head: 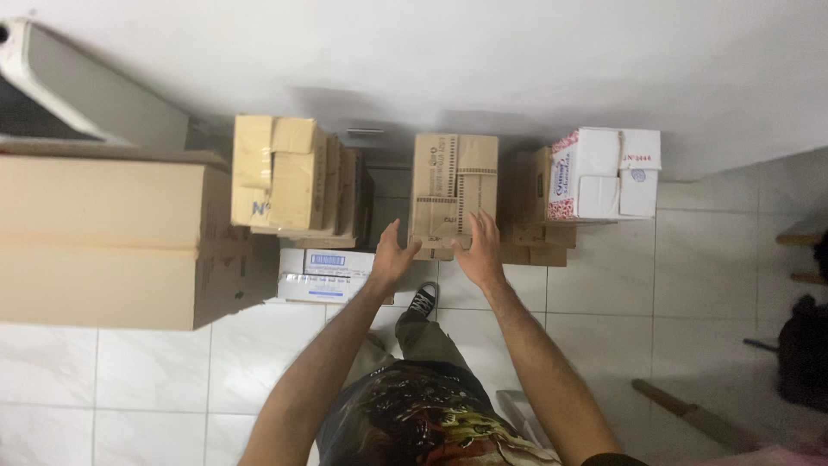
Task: The person assembles several cardboard boxes by hand, folding the flaps and interlocking them to form small containers, and places the completed boxes in a stack against the wall.
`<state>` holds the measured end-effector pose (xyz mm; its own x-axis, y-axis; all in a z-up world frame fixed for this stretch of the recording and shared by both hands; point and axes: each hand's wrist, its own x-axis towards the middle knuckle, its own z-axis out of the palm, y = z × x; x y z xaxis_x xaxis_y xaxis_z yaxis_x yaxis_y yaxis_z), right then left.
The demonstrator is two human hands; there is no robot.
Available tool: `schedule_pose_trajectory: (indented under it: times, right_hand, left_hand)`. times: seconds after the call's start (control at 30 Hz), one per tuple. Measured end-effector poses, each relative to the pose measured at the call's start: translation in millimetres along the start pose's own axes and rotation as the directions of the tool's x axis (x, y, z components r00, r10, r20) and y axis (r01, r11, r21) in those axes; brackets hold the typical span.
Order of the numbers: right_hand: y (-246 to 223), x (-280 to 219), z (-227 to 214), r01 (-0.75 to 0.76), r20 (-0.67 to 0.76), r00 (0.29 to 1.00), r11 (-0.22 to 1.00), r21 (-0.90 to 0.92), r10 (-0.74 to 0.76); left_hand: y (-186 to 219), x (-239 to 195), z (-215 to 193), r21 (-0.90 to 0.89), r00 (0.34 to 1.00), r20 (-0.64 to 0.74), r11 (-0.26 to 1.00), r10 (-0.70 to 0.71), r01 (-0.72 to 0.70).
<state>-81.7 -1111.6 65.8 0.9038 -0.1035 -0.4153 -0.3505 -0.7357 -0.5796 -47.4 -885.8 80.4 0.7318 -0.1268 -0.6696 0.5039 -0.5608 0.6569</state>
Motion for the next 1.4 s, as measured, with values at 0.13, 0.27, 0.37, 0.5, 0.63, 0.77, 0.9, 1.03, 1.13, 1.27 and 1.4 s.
schedule_pose_trajectory:
  times: [0.13, 0.27, 0.37, 0.5, 0.63, 0.77, 0.9, 1.03, 1.13, 1.27, 1.4]
  right_hand:
    - [-53.3, -14.3, -1.6, 0.121, 0.023, 0.992, 0.993, -0.006, -0.121]
    - [-115.4, -27.0, 14.3, 0.283, 0.088, 0.956, 0.959, -0.010, -0.281]
    - [-169.2, -34.7, 41.9, 0.358, 0.174, 0.920, 0.934, -0.012, -0.350]
    - [-246.9, -49.8, 101.7, 0.479, 0.225, 0.857, 0.878, -0.019, -0.463]
    - [-337.0, -81.1, 177.4, 0.553, 0.259, 0.805, 0.833, -0.005, -0.533]
    - [-437.8, -107.2, 266.1, 0.620, 0.278, 0.746, 0.784, 0.040, -0.605]
    - [-522.7, -130.8, 368.0, 0.644, 0.351, 0.711, 0.765, 0.025, -0.610]
    - [-612.7, -157.9, 432.7, 0.665, 0.438, 0.655, 0.745, 0.053, -0.616]
    - [-667.5, -156.8, 471.0, 0.671, 0.497, 0.614, 0.737, 0.079, -0.613]
    - [-719.4, -133.7, 535.7, 0.576, 0.588, 0.605, 0.805, 0.144, -0.538]
    - [-778.4, -98.5, 598.3, 0.479, 0.621, 0.603, 0.850, 0.220, -0.501]
  left_hand:
    - [-13.2, -33.6, -31.3, -0.059, 0.999, -0.027, 0.998, 0.028, -0.029]
    - [-46.8, -68.5, -67.1, -0.095, 0.989, -0.074, 0.986, 0.129, -0.136]
    - [-71.1, -102.8, -106.1, -0.163, 0.972, -0.159, 0.966, 0.175, -0.201]
    - [-116.9, -147.9, -167.5, -0.226, 0.927, -0.303, 0.928, 0.223, -0.297]
    - [-189.4, -186.6, -241.0, -0.234, 0.905, -0.374, 0.924, 0.202, -0.302]
    - [-270.6, -224.1, -340.3, -0.214, 0.909, -0.377, 0.937, 0.180, -0.275]
    - [-347.5, -279.3, -419.6, -0.223, 0.911, -0.403, 0.957, 0.083, -0.186]
    - [-408.1, -318.7, -481.1, -0.302, 0.882, -0.472, 0.942, -0.016, -0.144]
    - [-447.3, -322.3, -517.5, -0.341, 0.862, -0.502, 0.933, -0.078, -0.114]
    - [-488.9, -333.2, -563.1, -0.360, 0.839, -0.528, 0.930, -0.135, -0.077]
    - [-534.2, -328.8, -619.5, -0.380, 0.845, -0.514, 0.922, -0.147, -0.071]
